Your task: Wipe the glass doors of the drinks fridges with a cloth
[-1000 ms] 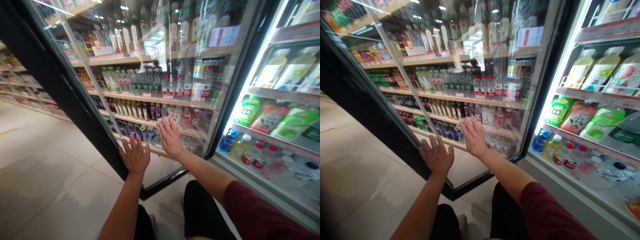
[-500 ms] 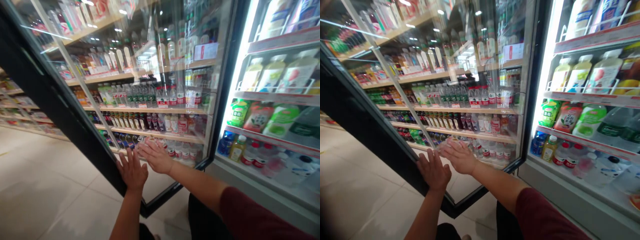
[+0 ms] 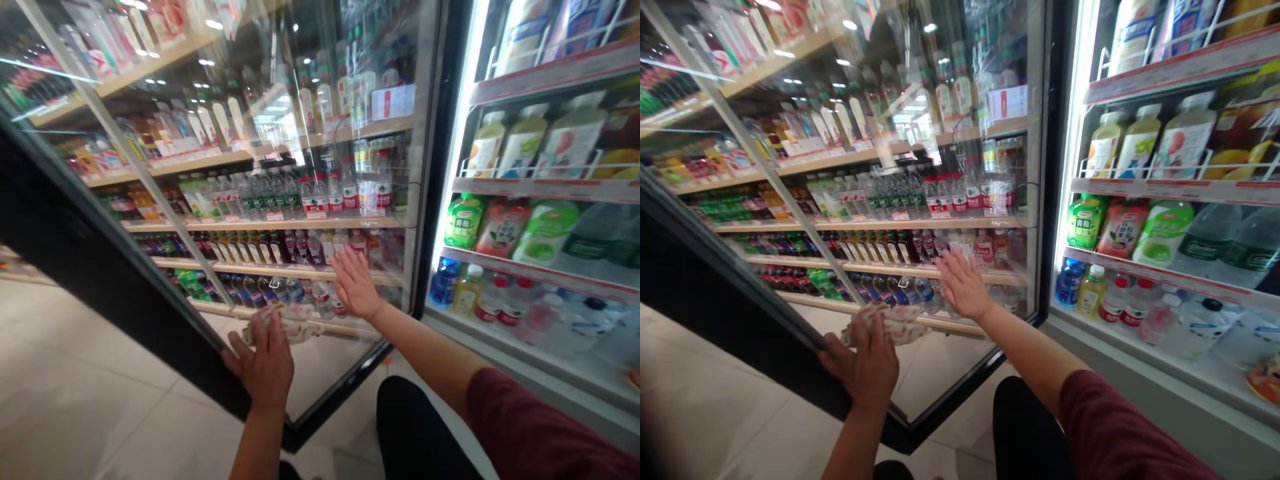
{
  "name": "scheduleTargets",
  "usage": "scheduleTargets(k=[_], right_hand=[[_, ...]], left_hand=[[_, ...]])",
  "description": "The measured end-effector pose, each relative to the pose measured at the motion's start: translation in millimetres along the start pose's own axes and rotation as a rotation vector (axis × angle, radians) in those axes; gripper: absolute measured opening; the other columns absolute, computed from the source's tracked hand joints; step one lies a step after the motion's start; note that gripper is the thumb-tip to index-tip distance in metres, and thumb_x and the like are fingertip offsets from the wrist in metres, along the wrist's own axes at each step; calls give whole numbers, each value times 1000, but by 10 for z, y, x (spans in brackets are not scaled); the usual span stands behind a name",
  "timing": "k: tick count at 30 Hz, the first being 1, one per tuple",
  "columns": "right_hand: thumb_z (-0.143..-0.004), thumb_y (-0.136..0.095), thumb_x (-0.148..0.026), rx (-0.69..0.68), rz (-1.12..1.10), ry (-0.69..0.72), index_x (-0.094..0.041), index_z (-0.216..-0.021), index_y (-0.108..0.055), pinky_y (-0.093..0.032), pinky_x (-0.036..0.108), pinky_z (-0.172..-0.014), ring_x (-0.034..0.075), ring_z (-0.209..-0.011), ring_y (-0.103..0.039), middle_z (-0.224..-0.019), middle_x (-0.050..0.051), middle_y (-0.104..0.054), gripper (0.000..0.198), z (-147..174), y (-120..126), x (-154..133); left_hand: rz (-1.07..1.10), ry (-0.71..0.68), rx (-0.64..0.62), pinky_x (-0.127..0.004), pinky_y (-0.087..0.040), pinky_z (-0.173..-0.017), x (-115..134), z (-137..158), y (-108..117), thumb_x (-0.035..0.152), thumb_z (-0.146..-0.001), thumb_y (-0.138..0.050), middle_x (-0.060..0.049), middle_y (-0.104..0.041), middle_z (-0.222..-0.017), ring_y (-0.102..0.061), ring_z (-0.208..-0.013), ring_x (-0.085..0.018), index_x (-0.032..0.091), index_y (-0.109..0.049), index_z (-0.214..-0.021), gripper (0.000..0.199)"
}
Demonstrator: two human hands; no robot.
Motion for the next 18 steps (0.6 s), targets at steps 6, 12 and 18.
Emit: scheduleTargets(k=[6, 12, 18], right_hand=[[-106, -45, -43, 152, 163, 35, -23, -153, -65, -12, 50, -141, 27, -161, -45, -157, 11, -66, 54, 293, -203, 387], [-106, -45, -44, 124, 151, 5, -27, -157, -61, -14, 52, -141, 27, -159, -48, -158, 9, -65, 56, 317, -263, 362], [-106, -47, -41, 41, 78, -47, -29, -160, -58, -16, 52, -140, 27, -159, -48, -160, 9, -64, 57, 272, -364, 403]], left_hand=[[150, -254, 97, -41, -51, -119, 335, 82, 275, -5, -95, -58, -17, -57, -161, -55, -150, -29, 21, -71, -143, 57], [214, -175, 192, -42, -49, -122, 337, -564, 419, 1, -101, -56, -15, -74, -139, -62, -142, -27, 17, -78, -127, 37], [163, -61, 197, -57, -45, -123, 342, -767, 362, 25, -104, -58, -17, -63, -154, -49, -152, -36, 17, -79, -116, 26]])
Point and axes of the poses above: each hand's wrist, its own z-axis away from the middle knuckle, its own y-axis out of the back of the hand, x = y × z, the point moved 9 cm from there along -z, towards the middle knuckle
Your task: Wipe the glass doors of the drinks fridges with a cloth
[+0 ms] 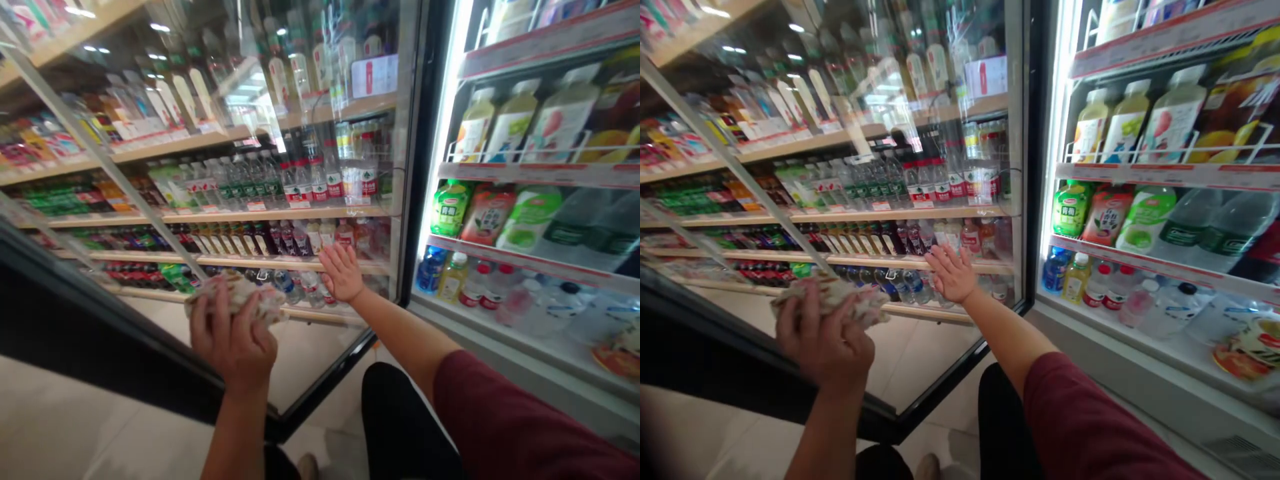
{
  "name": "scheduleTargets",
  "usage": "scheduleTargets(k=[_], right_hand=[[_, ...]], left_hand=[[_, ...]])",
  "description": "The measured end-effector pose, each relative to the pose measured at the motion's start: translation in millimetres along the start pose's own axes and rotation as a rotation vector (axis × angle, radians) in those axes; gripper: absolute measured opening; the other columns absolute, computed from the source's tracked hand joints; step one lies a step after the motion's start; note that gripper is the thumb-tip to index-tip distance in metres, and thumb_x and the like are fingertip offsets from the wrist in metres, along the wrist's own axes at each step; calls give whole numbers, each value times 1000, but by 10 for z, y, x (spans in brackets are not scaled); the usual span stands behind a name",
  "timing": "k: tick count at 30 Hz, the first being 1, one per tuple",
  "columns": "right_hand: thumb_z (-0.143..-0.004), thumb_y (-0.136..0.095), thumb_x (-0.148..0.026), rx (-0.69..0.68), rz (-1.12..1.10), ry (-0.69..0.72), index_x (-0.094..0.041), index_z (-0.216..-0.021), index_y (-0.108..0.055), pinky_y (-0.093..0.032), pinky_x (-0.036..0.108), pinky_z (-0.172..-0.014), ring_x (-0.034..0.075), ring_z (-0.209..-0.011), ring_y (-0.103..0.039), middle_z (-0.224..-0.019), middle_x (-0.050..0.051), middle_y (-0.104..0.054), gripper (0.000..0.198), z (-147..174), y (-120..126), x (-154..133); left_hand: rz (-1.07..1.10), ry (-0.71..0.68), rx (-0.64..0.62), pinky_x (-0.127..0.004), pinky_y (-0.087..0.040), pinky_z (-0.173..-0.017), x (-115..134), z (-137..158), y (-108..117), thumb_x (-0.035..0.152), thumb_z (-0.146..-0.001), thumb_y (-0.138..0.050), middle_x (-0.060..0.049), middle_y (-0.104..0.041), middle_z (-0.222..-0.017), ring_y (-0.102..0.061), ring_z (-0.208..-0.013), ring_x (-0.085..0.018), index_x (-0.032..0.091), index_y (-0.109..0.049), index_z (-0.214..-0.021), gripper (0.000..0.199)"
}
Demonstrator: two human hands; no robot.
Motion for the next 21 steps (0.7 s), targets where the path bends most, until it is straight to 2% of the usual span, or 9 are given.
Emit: scheduleTargets(k=[3, 5, 9, 11, 13, 16, 18, 19, 21], right_hand=[[-106, -47, -40, 5, -13, -4, -29, -162, -55, -16, 53, -140, 27, -159, -49, -160, 9, -63, 57, -16, -19, -9], [-106, -48, -41, -21, -21, -13, -30, -162, -55, -17, 53, -140, 27, -159, -49, -161, 9, -62, 58, -30, -54, -9], [-106, -49, -43, -92, -31, -45, -31, -161, -56, -19, 53, -140, 28, -159, -48, -162, 8, -62, 57, -53, -133, 4], [-107, -48, -44, -87, -26, -53, -31, -160, -58, -18, 53, -140, 27, -159, -48, -161, 8, -63, 56, -64, -136, 7], [-108, -46, -44, -58, -11, -50, -31, -160, -58, -15, 53, -140, 27, -159, -49, -160, 8, -63, 55, -74, -119, -1], [-109, -43, -42, 9, 7, -32, -30, -160, -58, -10, 52, -141, 25, -158, -49, -159, 7, -64, 54, -86, -74, -24], [-109, -43, -42, 3, -3, -36, -30, -159, -59, -9, 51, -142, 25, -158, -50, -159, 7, -64, 54, -92, -88, -22], [-109, -43, -43, -19, -12, -45, -29, -159, -59, -10, 52, -141, 25, -158, -49, -160, 7, -64, 54, -94, -110, -13], [-109, -44, -43, -68, -27, -69, -29, -159, -60, -12, 52, -141, 26, -159, -48, -160, 8, -63, 55, -95, -158, 11]], left_hand=[[-73, 125, -161, -72, -35, -124, -83, 277, -145, 37, -98, -72, -24, -50, -165, -34, -161, -46, 16, -71, -129, 37], [-106, 194, -179, -78, -33, -122, -210, 334, -152, 37, -98, -74, -26, -43, -168, -30, -162, -49, 17, -63, -144, 52], [-132, 213, -132, -82, -25, -123, -477, -47, -91, 30, -100, -66, -22, -33, -176, -19, -166, -49, 23, -46, -165, 69], [-133, 198, -115, -80, -21, -125, -527, -219, -81, 29, -99, -65, -17, -32, -177, -17, -166, -49, 26, -49, -165, 68], [-113, 207, -135, -79, -19, -126, -511, -165, -125, 30, -99, -66, -14, -35, -176, -17, -166, -49, 29, -54, -163, 65], [-54, 190, -256, -78, -24, -126, -381, 282, -296, 31, -100, -70, -17, -49, -167, -25, -164, -48, 28, -62, -157, 57], [-10, 145, -341, -74, -29, -126, -300, 537, -408, 31, -101, -71, -19, -59, -158, -35, -161, -47, 27, -65, -154, 53], [0, 124, -353, -72, -30, -127, -288, 558, -428, 32, -102, -70, -19, -60, -157, -36, -160, -46, 26, -63, -155, 54], [-15, 95, -291, -70, -27, -129, -328, 324, -370, 35, -103, -67, -21, -54, -162, -33, -162, -45, 23, -50, -165, 65]])
Point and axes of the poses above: each hand's wrist, its own z-axis away from the middle knuckle, its own y-axis out of the back of the hand, x = y × z, the point moved 9 cm from there along -z, towards the middle knuckle
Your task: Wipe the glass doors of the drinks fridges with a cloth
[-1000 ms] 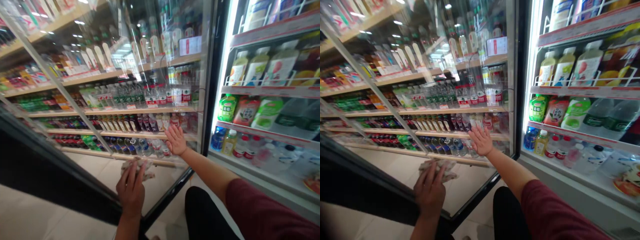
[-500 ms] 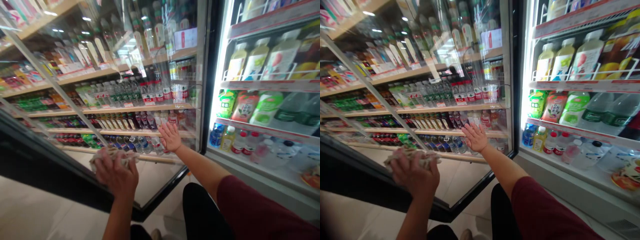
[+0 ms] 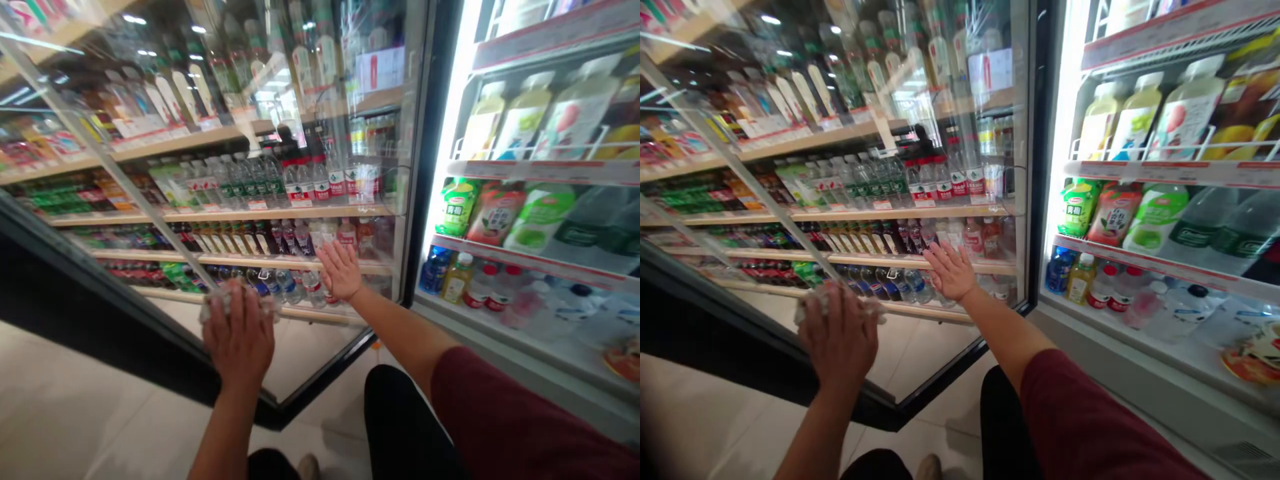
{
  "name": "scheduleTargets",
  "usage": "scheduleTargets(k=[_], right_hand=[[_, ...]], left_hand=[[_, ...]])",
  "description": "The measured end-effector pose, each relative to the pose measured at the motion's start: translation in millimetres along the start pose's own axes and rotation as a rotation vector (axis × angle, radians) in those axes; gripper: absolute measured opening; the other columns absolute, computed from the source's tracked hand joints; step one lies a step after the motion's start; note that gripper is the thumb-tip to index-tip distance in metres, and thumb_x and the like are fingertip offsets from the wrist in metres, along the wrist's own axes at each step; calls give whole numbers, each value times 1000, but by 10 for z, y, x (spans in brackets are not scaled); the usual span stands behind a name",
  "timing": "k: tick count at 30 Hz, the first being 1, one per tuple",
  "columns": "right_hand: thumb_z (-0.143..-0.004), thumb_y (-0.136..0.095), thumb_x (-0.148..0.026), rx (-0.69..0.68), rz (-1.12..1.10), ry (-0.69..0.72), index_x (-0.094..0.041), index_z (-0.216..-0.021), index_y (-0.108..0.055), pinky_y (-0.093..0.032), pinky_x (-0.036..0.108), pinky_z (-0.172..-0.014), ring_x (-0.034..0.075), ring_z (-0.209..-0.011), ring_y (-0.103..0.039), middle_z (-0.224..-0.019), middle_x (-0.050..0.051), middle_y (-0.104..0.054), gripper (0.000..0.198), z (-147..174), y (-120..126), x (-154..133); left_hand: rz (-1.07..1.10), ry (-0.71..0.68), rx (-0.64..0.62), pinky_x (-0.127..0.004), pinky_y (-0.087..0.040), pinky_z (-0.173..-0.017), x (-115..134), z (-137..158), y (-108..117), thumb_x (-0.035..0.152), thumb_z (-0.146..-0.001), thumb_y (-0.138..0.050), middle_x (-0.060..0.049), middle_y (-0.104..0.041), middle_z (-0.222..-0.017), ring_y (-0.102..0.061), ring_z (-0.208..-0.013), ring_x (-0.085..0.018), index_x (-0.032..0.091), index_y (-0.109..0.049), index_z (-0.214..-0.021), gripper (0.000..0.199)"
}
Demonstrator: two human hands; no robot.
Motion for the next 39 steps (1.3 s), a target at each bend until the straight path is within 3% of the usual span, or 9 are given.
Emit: scheduleTargets(k=[3, 6, 13, 19, 22, 27, 33, 35, 39], right_hand=[[-108, -44, -42, -28, -8, -17, -29, -159, -59, -14, 54, -141, 28, -160, -47, -162, 9, -62, 55, 3, -26, 23], [-109, -42, -42, -12, -8, -6, -29, -161, -57, -12, 56, -141, 28, -160, -47, -163, 8, -61, 56, 13, -13, 21], [-110, -40, -46, -96, 31, -35, -29, -163, -55, -10, 57, -142, 28, -166, -37, -168, 7, -55, 57, 11, -57, 71], [-113, -30, -46, -112, 37, -53, -25, -168, -47, -10, 60, -142, 29, -170, -25, -173, 7, -47, 61, 7, -73, 126], [-113, -26, -47, -110, 25, -42, -27, -169, -44, -11, 61, -142, 28, -171, -22, -175, 6, -44, 62, 23, -94, 129], [-113, -29, -46, -41, 55, -11, -25, -169, -45, -7, 62, -142, 29, -171, -22, -174, 7, -45, 62, 27, -62, 103], [-112, -31, -46, -57, 57, -37, -27, -166, -50, -4, 59, -142, 28, -170, -26, -172, 7, -49, 60, 3, -85, 106], [-111, -33, -46, -77, 42, -48, -27, -165, -51, -5, 60, -142, 29, -170, -28, -172, 7, -50, 60, -1, -108, 108], [-111, -35, -46, -105, 39, -65, -27, -165, -51, -7, 60, -142, 29, -169, -29, -172, 7, -49, 60, -13, -144, 111]], left_hand=[[-60, 18, 147, -71, -19, -132, -85, -687, 396, 42, -107, -56, -30, -29, -174, -19, -167, -45, 7, -20, -175, 85], [-107, 79, 207, -67, -14, -135, -127, -1160, 617, 41, -105, -52, -37, -9, -176, -8, -169, -45, -9, -17, -170, 89], [129, 137, -92, -65, -8, -139, 125, -822, 137, 43, -106, -53, -20, -31, -176, -12, -169, -41, 4, -40, -168, 75], [-143, 137, -7, -69, 0, -133, 33, -1616, 470, 54, -113, -41, -4, -21, -181, -9, -168, -42, 17, -25, -174, 74], [-170, 144, -5, -71, 2, -133, 53, -1637, 356, 57, -111, -41, -7, -21, -180, -2, -168, -41, 9, -29, -171, 78], [128, -26, -296, -64, 5, -137, 455, -1302, -72, 41, -106, -57, -8, -37, -175, 4, -169, -30, 16, -57, -156, 57], [-198, 1, -76, -70, 0, -134, 137, -1922, 366, 46, -116, -34, -7, -11, -182, 2, -167, -42, 12, -9, -175, 72], [-160, 20, -42, -65, -3, -136, 100, -1921, 359, 46, -115, -41, -11, -13, -182, -1, -168, -40, 7, -13, -174, 76], [104, -50, -252, -64, -7, -137, 335, -1685, 8, 36, -110, -56, -16, -28, -178, -7, -169, -33, 6, -36, -168, 68]])
Point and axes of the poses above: each hand's wrist, its own z-axis away from the middle knuckle, its own y-axis out of the back of the hand, x = y × z, the point moved 9 cm from there along -z, towards the middle knuckle
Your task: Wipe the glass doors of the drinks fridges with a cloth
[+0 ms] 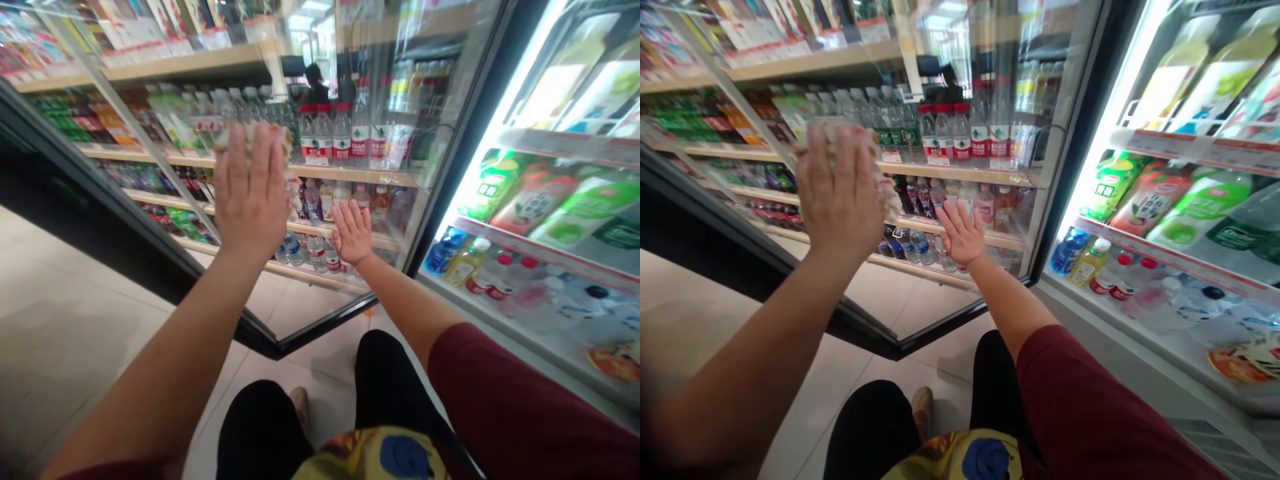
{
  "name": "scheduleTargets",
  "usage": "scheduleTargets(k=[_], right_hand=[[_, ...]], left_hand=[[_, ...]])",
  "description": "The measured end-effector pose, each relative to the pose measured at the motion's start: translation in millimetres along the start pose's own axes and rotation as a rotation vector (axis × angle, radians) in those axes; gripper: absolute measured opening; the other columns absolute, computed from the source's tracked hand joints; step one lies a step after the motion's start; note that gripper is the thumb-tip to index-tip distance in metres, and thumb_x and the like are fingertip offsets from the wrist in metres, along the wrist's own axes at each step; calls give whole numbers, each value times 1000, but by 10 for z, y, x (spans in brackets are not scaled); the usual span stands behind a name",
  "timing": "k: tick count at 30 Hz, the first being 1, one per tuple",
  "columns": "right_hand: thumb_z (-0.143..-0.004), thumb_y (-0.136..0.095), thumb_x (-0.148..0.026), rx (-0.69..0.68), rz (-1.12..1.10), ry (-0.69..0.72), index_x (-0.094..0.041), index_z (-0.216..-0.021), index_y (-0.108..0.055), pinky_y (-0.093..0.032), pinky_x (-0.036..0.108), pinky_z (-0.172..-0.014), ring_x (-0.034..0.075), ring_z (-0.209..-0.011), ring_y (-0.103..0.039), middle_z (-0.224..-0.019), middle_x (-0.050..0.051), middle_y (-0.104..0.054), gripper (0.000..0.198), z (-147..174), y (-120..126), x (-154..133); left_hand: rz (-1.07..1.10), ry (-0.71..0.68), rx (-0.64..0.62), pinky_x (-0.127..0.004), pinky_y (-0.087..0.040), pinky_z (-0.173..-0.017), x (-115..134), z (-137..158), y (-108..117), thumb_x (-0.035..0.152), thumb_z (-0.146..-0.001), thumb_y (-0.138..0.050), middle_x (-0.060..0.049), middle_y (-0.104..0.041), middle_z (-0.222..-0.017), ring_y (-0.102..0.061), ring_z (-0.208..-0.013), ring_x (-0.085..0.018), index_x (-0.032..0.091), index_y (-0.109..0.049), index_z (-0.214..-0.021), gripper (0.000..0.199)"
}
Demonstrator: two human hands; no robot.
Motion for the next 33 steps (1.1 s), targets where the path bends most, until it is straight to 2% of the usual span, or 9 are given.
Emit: scheduleTargets(k=[7, 10, 14, 16, 19, 22, 24, 27, 33], right_hand=[[-109, -39, -46, -81, 10, -29, -28, -166, -51, -9, 60, -142, 30, -168, -31, -173, 7, -48, 60, -22, -54, 16], [-109, -40, -46, -16, 27, -6, -27, -163, -55, -10, 58, -142, 29, -167, -34, -170, 8, -52, 59, -16, -15, -2], [-110, -39, -46, 63, 32, 22, -28, -159, -59, -11, 55, -142, 27, -165, -38, -166, 7, -57, 56, -6, 22, -29], [-110, -38, -47, 93, 39, 32, -29, -159, -59, -11, 54, -142, 26, -164, -41, -165, 7, -58, 56, -5, 50, -42], [-110, -37, -47, 99, 45, 35, -29, -160, -58, -12, 53, -142, 26, -163, -42, -166, 6, -58, 57, -10, 72, -55], [-110, -38, -47, 70, 37, 32, -30, -162, -56, -13, 54, -141, 27, -163, -42, -166, 7, -57, 57, -17, 62, -60], [-110, -38, -46, 64, 31, 33, -31, -162, -55, -14, 55, -141, 27, -163, -42, -167, 7, -57, 57, -21, 60, -66], [-110, -37, -46, 69, 31, 32, -31, -162, -55, -14, 55, -141, 27, -163, -43, -166, 7, -57, 57, -28, 66, -68], [-110, -36, -45, 93, 32, 20, -28, -160, -58, -13, 54, -141, 26, -163, -43, -165, 8, -58, 57, -29, 92, -54]], left_hand=[[-201, -110, 71, -63, -7, -134, 280, -482, 225, 38, -119, -29, -18, -17, -180, -1, -167, -37, 1, -17, -172, 65], [-105, -135, 37, -66, -6, -135, 399, -372, -88, 36, -116, -38, -15, -20, -180, -1, -167, -37, 7, -20, -173, 67], [149, -318, -216, -63, -8, -140, 602, -116, -612, 30, -111, -41, -7, -35, -177, -12, -169, -30, 17, -43, -167, 57], [139, -276, -206, -65, 0, -140, 453, -216, -513, 35, -111, -42, -5, -30, -178, -10, -170, -32, 18, -39, -169, 61], [-29, -159, -4, -67, 8, -138, 67, -416, -70, 42, -109, -48, -1, -16, -183, -1, -170, -37, 19, -21, -176, 76], [-174, -47, 193, -70, 1, -137, -197, -194, 172, 43, -107, -49, 1, -10, -184, 1, -170, -41, 23, -13, -178, 82], [-126, 60, 176, -69, 0, -138, -312, 152, 62, 48, -108, -51, -3, -14, -183, 1, -170, -40, 23, -13, -178, 84], [-64, -10, 52, -66, -5, -140, -246, 542, -157, 49, -110, -44, -5, -26, -180, -5, -170, -36, 23, -31, -174, 71], [-305, 20, 174, -74, -13, -135, -422, 210, 355, 49, -112, -41, -12, -12, -183, -9, -168, -46, 14, -11, -177, 80]])
Point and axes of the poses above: each hand's wrist, its own z-axis away from the middle knuckle, its own y-axis out of the back of the hand, x = y × z, the point moved 9 cm from there along -z, towards the middle knuckle
